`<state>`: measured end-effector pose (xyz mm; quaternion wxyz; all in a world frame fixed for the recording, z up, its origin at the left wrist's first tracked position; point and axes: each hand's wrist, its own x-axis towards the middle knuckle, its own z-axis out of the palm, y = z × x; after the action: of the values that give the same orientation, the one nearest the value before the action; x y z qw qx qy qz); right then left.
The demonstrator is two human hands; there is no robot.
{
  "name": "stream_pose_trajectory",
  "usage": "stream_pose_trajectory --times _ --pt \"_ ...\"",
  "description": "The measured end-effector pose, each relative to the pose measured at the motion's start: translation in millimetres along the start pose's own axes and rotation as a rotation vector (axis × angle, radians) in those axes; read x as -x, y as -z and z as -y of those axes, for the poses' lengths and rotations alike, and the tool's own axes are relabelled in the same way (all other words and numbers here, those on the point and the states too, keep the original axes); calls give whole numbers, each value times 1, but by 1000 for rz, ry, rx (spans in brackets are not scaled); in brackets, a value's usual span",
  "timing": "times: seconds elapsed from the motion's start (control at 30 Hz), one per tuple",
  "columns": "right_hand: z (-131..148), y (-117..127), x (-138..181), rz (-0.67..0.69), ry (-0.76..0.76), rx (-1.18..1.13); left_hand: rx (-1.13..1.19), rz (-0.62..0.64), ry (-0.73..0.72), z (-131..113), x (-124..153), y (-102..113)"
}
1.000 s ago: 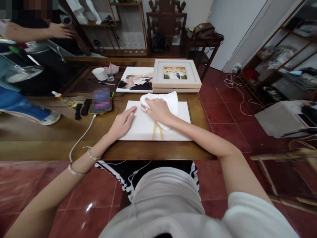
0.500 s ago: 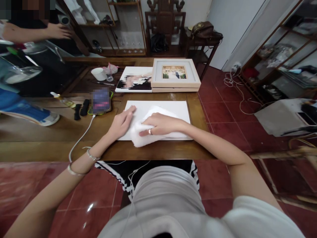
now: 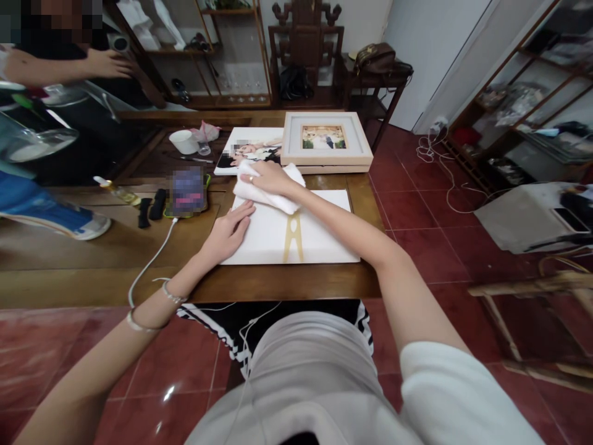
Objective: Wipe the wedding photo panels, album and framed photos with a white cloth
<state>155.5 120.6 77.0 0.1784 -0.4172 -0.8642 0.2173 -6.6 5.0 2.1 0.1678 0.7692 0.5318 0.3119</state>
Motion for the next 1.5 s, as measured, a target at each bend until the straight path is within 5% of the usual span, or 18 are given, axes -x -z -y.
stream_pose_trajectory --times 0.23,0.47,0.63,0.97,1.1,1.37,1.5 --pt "-6 2 -2 32 36 46 -6 -12 -11 0 1 0" --pt "-70 55 81 -55 -166 -47 6 -9 -4 -1 1 0" --pt "-88 64 140 -228 -249 -17 4 -4 5 -2 1 1" --pt "-29 63 229 234 -145 -116 2 3 11 -2 2 2" --pt "-42 64 212 131 -174 -110 3 2 15 -3 2 2" --pt "-95 66 116 -166 -319 -166 -3 1 12 -2 2 2" --pt "-100 63 107 -220 -320 -171 -3 -3 8 -2 2 3"
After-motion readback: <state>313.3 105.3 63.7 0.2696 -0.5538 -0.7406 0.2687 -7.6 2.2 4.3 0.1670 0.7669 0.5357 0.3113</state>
